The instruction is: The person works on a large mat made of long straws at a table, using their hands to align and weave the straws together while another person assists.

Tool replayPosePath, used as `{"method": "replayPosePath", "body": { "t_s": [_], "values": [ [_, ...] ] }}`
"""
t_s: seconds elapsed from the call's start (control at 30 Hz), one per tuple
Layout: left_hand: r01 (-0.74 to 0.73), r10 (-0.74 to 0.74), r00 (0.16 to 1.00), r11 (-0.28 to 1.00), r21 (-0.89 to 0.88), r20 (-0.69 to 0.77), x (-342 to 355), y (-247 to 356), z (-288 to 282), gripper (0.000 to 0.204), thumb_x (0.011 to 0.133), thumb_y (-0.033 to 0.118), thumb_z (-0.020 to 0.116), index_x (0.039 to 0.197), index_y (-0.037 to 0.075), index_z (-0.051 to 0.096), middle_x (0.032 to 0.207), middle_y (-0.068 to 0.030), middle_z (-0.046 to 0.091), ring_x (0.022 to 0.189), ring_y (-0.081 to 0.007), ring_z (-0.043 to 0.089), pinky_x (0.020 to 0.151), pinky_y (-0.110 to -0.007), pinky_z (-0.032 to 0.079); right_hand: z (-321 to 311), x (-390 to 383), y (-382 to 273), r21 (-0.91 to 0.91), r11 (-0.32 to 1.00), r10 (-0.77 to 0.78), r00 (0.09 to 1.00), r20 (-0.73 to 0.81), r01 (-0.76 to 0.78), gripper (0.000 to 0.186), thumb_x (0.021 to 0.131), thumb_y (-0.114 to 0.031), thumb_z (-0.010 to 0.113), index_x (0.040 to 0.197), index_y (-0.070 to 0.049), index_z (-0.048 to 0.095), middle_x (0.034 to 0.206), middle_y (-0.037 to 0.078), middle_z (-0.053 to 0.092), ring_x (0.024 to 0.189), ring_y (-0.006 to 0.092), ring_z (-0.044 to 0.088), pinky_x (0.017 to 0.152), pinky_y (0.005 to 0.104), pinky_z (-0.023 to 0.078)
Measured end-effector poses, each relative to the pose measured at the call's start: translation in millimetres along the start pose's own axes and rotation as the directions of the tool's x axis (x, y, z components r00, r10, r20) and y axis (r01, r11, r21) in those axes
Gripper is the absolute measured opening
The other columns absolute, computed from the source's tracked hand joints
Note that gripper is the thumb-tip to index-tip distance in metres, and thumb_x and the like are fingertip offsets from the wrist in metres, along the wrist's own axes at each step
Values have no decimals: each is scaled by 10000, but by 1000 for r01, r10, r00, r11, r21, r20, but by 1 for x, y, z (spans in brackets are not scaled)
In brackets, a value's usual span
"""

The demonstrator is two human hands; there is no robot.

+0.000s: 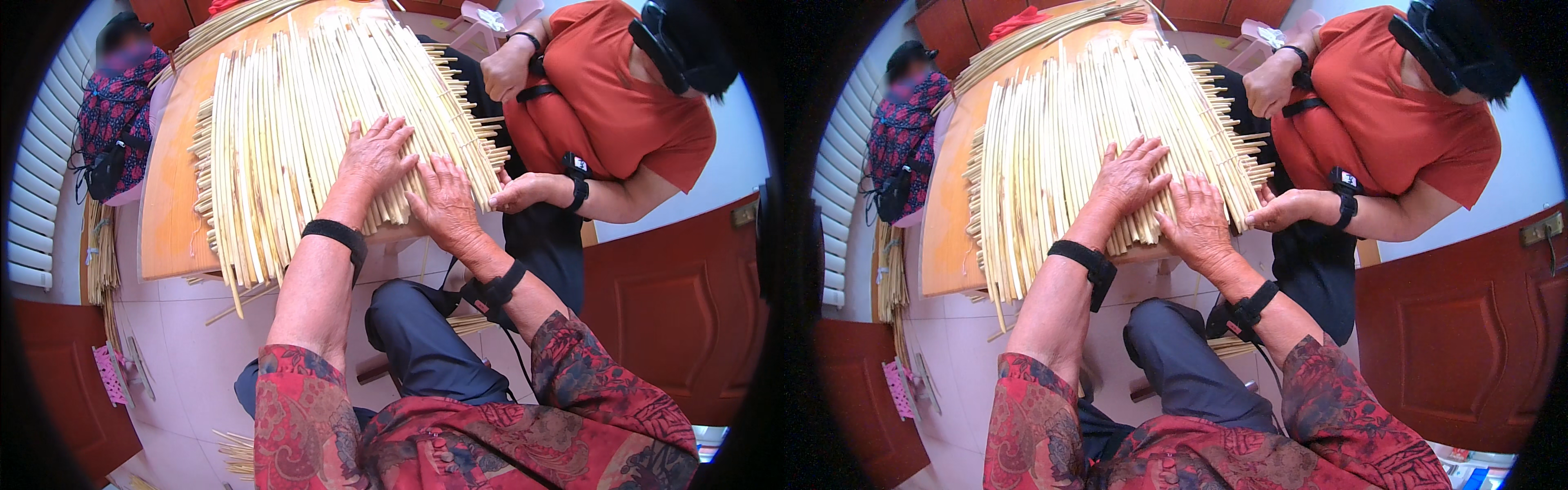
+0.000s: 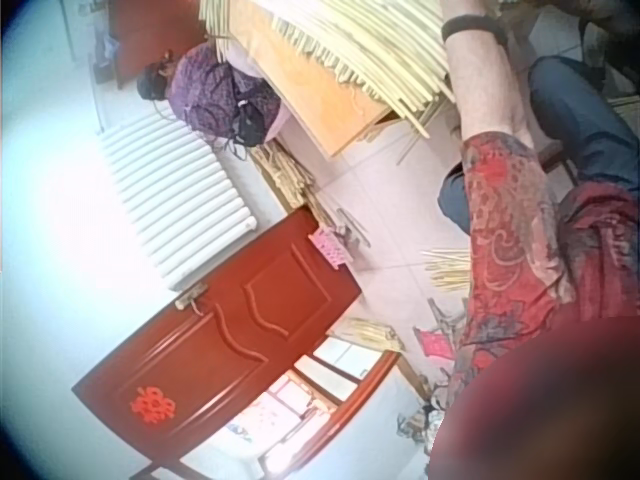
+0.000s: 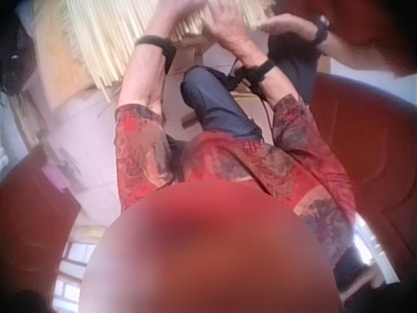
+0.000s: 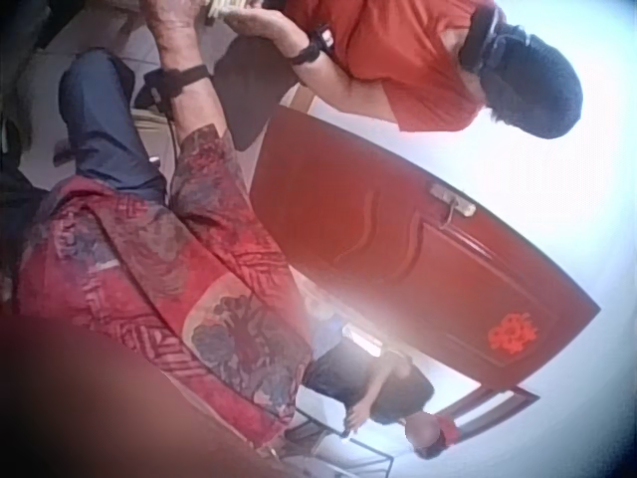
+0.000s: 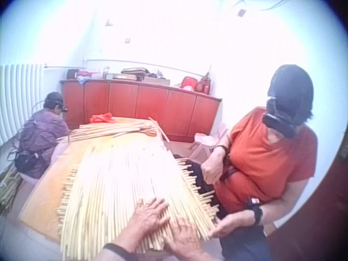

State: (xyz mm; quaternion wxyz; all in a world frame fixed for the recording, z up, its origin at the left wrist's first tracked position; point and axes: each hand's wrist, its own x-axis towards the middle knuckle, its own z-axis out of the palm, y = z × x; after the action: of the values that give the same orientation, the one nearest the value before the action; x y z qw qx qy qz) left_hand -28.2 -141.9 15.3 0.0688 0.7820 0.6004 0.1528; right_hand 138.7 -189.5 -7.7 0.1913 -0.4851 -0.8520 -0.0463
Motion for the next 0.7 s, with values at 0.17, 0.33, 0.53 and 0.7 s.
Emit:
{"method": "replayPosePath", "body": {
  "t_s": [0.17, 0.33, 0.53, 0.7],
  "values": [
    [-5, 5, 1000, 1000, 3, -3, 1, -1, 1, 536, 905, 468, 461, 1372, 207, 452, 1490, -1, 352, 1395, -199, 280, 1143, -544, 143, 1, 0, 0, -8, 1000, -7, 1000, -18, 7, 617, 872, -420, 554, 1316, -3, 451, 1345, 262, 424, 1292, 409, 363, 1091, 514, 236],
    [-18, 18, 1000, 1000, 15, -14, 1, -3, 4, 549, 908, 494, 442, 1375, 205, 451, 1493, -8, 349, 1393, -206, 285, 1137, -541, 146, 1, -1, -1, -11, 1000, -15, 999, -43, 15, 609, 872, -416, 556, 1309, -4, 458, 1336, 258, 434, 1283, 405, 371, 1087, 506, 243],
    [-21, 20, 999, 999, -25, -32, 0, -3, 5, 543, 892, 453, 493, 1367, 192, 459, 1484, -6, 363, 1393, -202, 284, 1134, -551, 161, 3, -1, 1, -12, 1000, -17, 999, -48, 16, 594, 869, -405, 563, 1298, -6, 466, 1333, 252, 437, 1278, 403, 373, 1085, 501, 245],
    [-19, 18, 999, 1000, -20, -38, 0, -3, 6, 543, 897, 471, 485, 1367, 200, 461, 1481, -5, 369, 1393, -200, 285, 1129, -552, 167, -8, 4, -2, -43, 998, -38, 999, -13, 38, 584, 864, -399, 572, 1284, -7, 471, 1311, 246, 452, 1252, 400, 397, 1059, 493, 279]
  ]
}}
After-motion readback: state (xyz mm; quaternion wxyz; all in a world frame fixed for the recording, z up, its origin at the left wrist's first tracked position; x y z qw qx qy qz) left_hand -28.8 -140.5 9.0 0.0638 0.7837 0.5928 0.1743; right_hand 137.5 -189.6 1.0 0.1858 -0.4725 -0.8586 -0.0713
